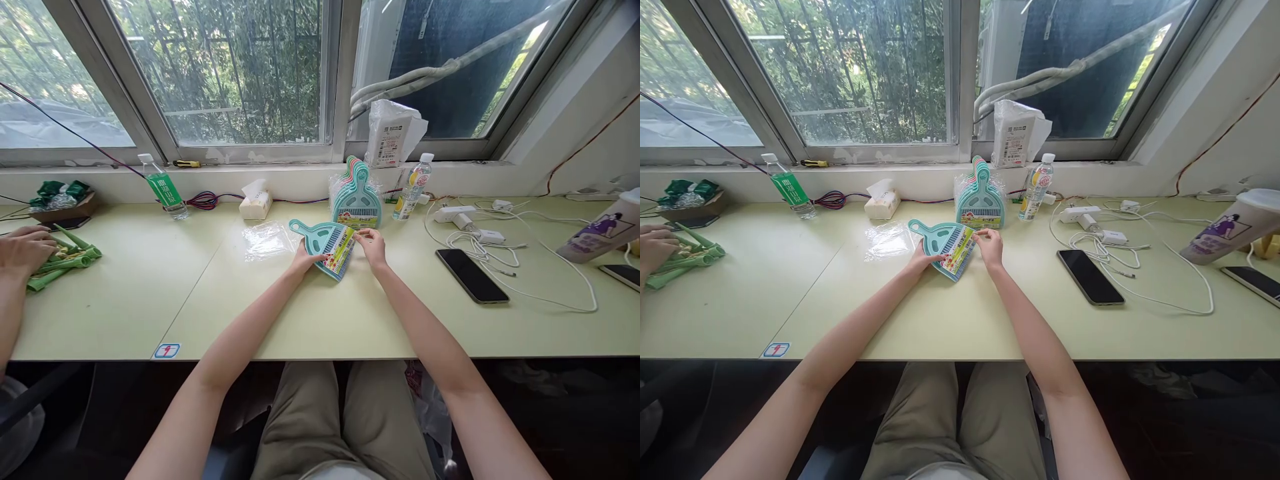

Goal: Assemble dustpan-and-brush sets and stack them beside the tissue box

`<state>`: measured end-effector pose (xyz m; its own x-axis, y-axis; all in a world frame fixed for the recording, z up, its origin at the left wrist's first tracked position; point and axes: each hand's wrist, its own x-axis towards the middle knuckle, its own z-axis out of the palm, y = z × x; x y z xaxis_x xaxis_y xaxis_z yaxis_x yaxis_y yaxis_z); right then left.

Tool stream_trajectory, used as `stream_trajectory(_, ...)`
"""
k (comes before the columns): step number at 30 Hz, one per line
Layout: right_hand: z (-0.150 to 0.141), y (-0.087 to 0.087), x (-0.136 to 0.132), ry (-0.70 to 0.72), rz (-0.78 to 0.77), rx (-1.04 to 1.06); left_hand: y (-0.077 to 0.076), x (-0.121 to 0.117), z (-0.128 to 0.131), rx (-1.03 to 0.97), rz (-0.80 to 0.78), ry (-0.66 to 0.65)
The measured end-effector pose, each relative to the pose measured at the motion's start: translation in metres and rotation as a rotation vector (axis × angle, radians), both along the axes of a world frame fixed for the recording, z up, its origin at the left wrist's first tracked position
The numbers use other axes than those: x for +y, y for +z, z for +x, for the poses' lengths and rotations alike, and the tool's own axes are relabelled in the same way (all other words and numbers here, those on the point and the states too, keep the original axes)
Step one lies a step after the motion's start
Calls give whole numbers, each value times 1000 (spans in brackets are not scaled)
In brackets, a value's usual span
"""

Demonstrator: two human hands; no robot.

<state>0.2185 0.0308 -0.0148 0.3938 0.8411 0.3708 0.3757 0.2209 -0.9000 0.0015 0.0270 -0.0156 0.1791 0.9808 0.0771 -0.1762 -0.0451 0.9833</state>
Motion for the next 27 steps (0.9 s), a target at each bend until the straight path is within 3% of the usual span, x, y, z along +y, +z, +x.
stream_trajectory(10, -1, -11, 2, -10, -94, -21, 1, -1, 1, -15, -3, -13)
stream_trajectory(16, -17, -17, 2, 117, -128, 349, -1, 0, 1, -82, -39, 23)
stream_trajectory(20, -37, -17, -5, 318, -212, 657, 2, -4, 2, -77, -35, 23)
stream_trajectory(23, -45, -16, -9, 433, -241, 754, 5, -7, 2, -68, -43, 20)
stream_trajectory(27, -44, -11, -12, 462, -259, 816, 5, -7, 2, -67, -50, 16)
